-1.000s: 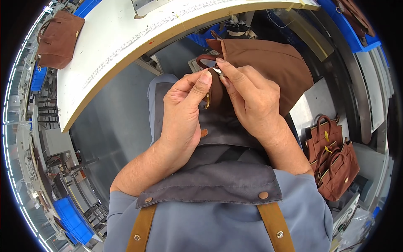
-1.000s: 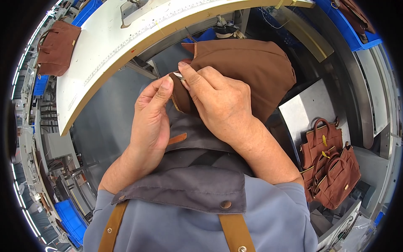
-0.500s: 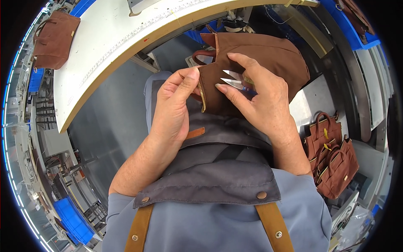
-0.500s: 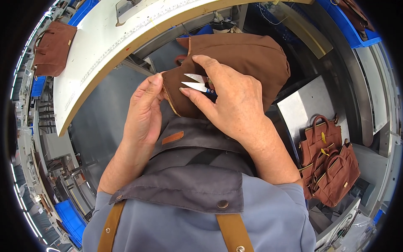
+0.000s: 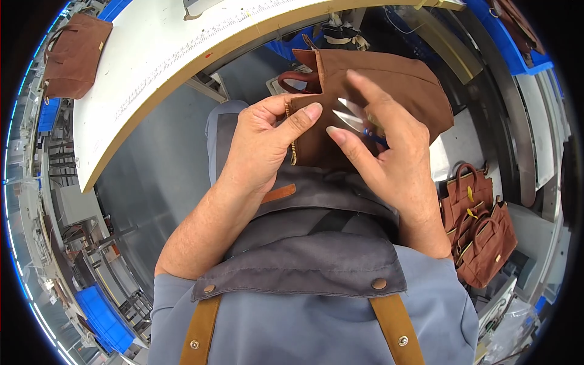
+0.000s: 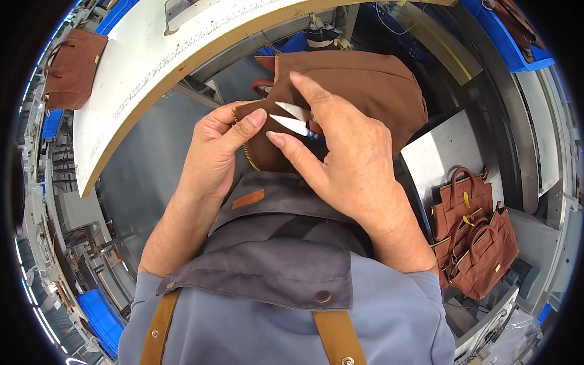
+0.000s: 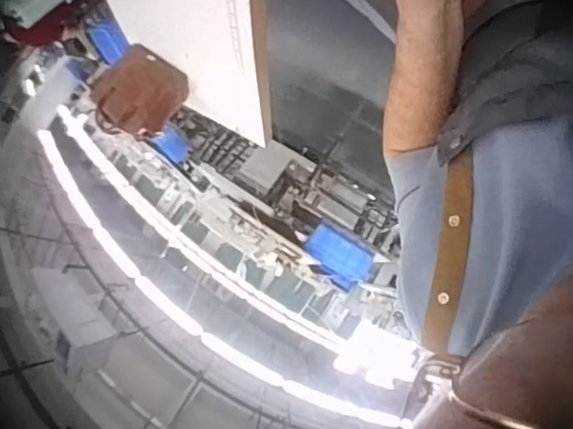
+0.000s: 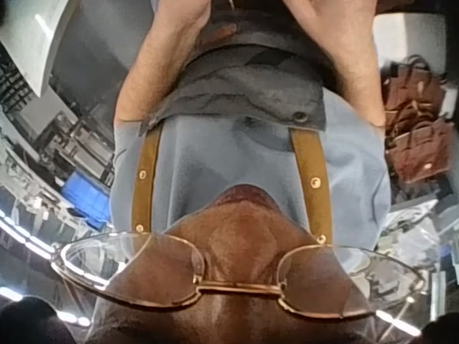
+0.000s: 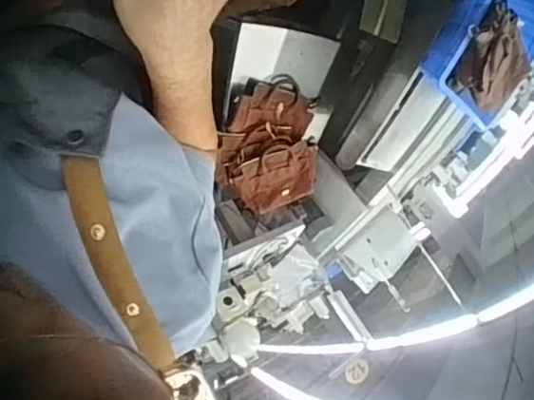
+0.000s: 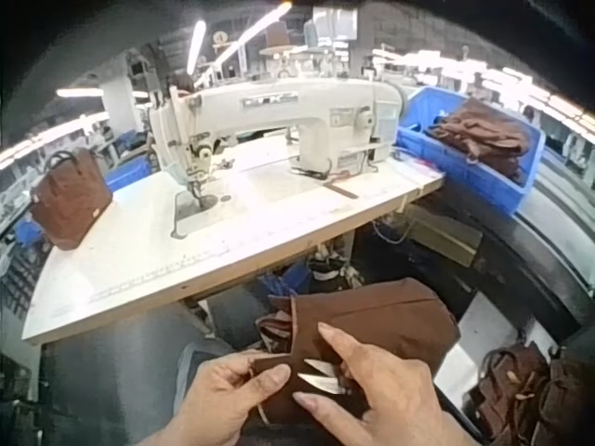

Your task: The recorder is assembling and sewing the zipper and lining of a brown leather bag at a workstation.

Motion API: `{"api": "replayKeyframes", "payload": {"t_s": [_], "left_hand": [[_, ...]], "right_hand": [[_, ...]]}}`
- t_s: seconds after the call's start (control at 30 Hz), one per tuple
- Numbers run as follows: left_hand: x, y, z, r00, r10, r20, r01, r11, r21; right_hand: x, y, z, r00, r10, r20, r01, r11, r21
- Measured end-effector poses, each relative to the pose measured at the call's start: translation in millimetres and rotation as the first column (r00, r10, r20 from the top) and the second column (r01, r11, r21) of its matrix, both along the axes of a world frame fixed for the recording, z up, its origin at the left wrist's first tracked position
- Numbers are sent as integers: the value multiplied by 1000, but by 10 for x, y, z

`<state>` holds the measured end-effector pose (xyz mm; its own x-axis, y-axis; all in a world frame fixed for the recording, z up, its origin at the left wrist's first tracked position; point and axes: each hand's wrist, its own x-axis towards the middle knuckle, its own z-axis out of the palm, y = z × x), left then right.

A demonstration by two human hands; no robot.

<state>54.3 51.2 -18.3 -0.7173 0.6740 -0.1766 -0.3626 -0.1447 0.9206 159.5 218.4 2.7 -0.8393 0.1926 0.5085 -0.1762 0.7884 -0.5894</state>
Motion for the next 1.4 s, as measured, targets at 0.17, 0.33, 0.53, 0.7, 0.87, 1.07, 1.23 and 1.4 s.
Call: {"api": "replayKeyframes", "payload": {"t_s": [0.17, 0.33, 0.53, 0.7, 0.87, 1.07, 1.23, 1.4], "left_hand": [[54, 59, 40, 999, 21, -30, -21, 1000, 0], [70, 51, 47, 994, 54, -96, -56, 998, -11], [78, 44, 48, 994, 56, -93, -57, 998, -1], [93, 43, 53, 992, 69, -102, -68, 998, 11], [76, 24, 68, 995, 45, -93, -51, 997, -57], [105, 64, 85, 982, 62, -176, -75, 995, -65], [108, 79, 21, 966, 106, -236, -129, 988, -85], [68, 48, 60, 984, 58, -169, -73, 994, -85]], "right_hand": [[-35, -38, 41, 998, -48, -37, 54, 986, 160], [-41, -86, -9, 999, -53, 2, 52, 987, 149], [-62, -80, -41, 998, -46, -39, 52, 988, 142], [-68, -66, -39, 998, -35, -45, 41, 989, 139], [-116, -72, -124, 988, -38, -150, 54, 993, 101], [-126, -107, -140, 986, -35, -165, 58, 989, 139], [-138, -64, -105, 994, 10, -106, 1, 994, 105], [-118, -28, -59, 997, -6, -78, 6, 1000, -6]]}}
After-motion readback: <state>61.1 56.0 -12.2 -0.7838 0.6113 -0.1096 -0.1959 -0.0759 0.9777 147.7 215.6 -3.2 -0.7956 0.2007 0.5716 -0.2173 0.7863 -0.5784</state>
